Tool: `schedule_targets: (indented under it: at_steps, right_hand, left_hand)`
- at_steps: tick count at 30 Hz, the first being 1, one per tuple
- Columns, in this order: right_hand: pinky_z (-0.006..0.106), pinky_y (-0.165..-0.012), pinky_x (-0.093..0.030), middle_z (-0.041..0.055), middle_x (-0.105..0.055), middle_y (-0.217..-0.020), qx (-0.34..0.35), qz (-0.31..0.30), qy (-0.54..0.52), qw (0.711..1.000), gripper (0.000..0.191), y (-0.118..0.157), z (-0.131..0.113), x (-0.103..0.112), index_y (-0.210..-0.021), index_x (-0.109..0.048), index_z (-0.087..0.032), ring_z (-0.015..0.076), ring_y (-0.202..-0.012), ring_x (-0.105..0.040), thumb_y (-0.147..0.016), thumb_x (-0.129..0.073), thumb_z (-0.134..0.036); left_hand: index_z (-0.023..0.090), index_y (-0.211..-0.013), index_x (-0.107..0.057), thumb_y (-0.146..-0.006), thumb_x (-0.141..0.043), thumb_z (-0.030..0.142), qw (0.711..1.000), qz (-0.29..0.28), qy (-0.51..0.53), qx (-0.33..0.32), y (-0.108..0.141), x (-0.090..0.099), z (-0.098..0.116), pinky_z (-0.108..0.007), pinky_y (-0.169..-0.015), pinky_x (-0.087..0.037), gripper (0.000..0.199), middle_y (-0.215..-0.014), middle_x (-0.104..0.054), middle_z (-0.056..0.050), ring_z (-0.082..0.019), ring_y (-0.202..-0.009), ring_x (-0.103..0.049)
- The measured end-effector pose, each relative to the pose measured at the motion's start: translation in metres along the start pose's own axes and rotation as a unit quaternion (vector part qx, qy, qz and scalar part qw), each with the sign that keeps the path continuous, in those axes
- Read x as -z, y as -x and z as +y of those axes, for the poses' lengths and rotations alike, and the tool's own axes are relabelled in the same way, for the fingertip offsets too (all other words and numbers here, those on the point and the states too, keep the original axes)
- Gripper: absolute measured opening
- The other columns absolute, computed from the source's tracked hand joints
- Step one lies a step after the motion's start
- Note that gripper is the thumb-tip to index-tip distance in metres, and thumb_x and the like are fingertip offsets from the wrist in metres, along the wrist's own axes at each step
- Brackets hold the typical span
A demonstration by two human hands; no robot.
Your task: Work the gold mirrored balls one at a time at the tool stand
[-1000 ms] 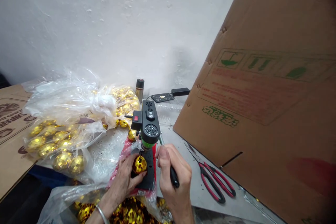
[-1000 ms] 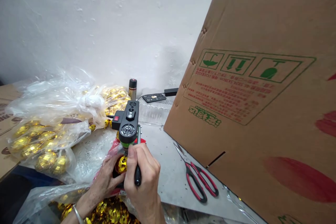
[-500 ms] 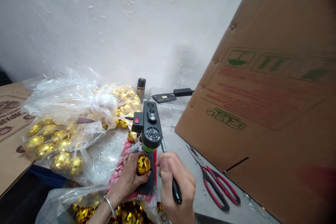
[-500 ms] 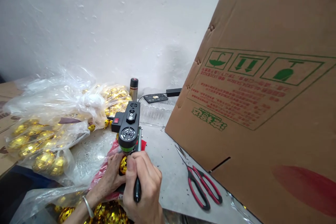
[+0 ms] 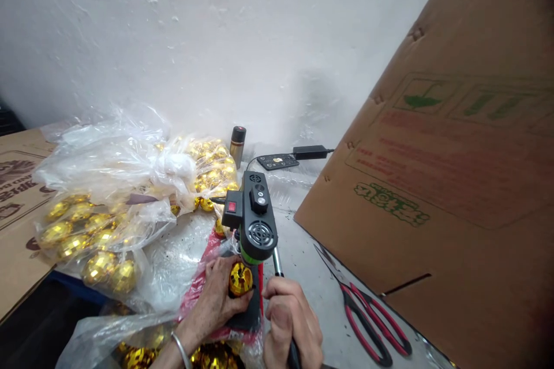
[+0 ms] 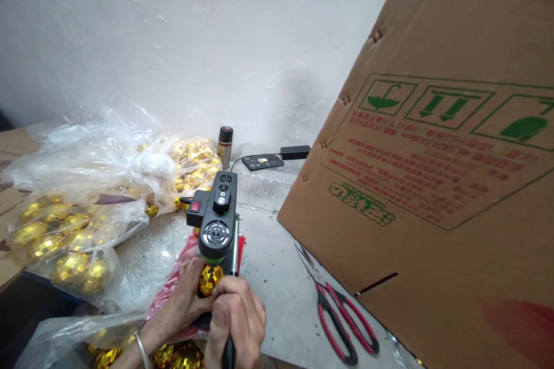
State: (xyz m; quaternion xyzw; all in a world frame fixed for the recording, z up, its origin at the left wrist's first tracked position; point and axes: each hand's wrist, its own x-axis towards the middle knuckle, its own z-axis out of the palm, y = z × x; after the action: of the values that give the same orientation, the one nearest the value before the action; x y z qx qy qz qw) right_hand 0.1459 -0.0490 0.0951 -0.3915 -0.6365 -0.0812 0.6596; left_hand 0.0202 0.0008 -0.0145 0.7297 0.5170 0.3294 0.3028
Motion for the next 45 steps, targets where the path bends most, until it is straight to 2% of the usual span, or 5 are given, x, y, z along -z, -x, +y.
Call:
schedule_targets:
  at_steps: [7, 19, 32, 36, 45]
  right_hand:
    - [0.026, -0.063, -0.041, -0.0032, -0.059, -0.075, -0.101, 0.014, 0.02, 0.995, 0.032, 0.003, -0.019, -0.003, -0.076, -0.048, -0.023, 0.0103, -0.061, -0.055, -0.104, -0.041, -0.008]
    - [0.028, -0.064, -0.037, -0.0034, -0.055, -0.076, -0.153, 0.044, 0.0, 0.987, 0.033, 0.003, -0.029, -0.009, -0.076, -0.045, -0.023, 0.0115, -0.064, -0.05, -0.105, -0.042, -0.01]
    - [0.029, -0.052, -0.036, -0.0034, -0.054, -0.069, -0.097, 0.052, 0.012, 0.994, 0.037, 0.012, -0.009, -0.009, -0.073, -0.046, -0.023, 0.0111, -0.054, -0.052, -0.11, -0.044, -0.023]
    - [0.028, -0.046, -0.033, -0.0037, -0.052, -0.066, -0.051, 0.066, -0.012, 0.996, 0.035, 0.009, -0.001, -0.012, -0.072, -0.047, -0.023, 0.01, -0.05, -0.05, -0.107, -0.045, -0.018]
    - [0.025, -0.051, -0.035, -0.0037, -0.05, -0.068, -0.03, 0.099, -0.049, 0.993, 0.036, 0.015, 0.007, -0.019, -0.072, -0.049, -0.022, 0.0087, -0.055, -0.049, -0.107, -0.044, -0.015]
  left_hand:
    - [0.023, -0.114, -0.067, -0.081, -0.082, 0.035, 1.0, -0.006, 0.017, 0.021, 0.001, 0.005, 0.006, -0.051, -0.1, -0.05, 0.039, -0.111, -0.069, -0.009, -0.035, -0.11, -0.06]
    - [0.021, -0.114, -0.067, -0.082, -0.081, 0.038, 1.0, -0.018, 0.009, 0.023, 0.0, 0.006, 0.009, -0.05, -0.099, -0.048, 0.038, -0.112, -0.069, -0.011, -0.036, -0.11, -0.06]
    - [0.021, -0.12, -0.069, -0.08, -0.08, 0.034, 0.999, -0.016, 0.021, 0.019, -0.002, 0.003, 0.006, -0.054, -0.102, -0.048, 0.043, -0.115, -0.071, -0.012, -0.037, -0.111, -0.061]
    - [0.022, -0.125, -0.069, -0.08, -0.081, 0.034, 1.0, -0.01, 0.029, 0.005, -0.002, 0.003, 0.004, -0.053, -0.102, -0.049, 0.048, -0.117, -0.072, -0.012, -0.037, -0.112, -0.061]
    - [0.02, -0.128, -0.07, -0.078, -0.081, 0.031, 0.999, 0.014, 0.029, -0.008, -0.003, -0.004, 0.0, -0.054, -0.104, -0.05, 0.052, -0.121, -0.074, -0.013, -0.037, -0.115, -0.065]
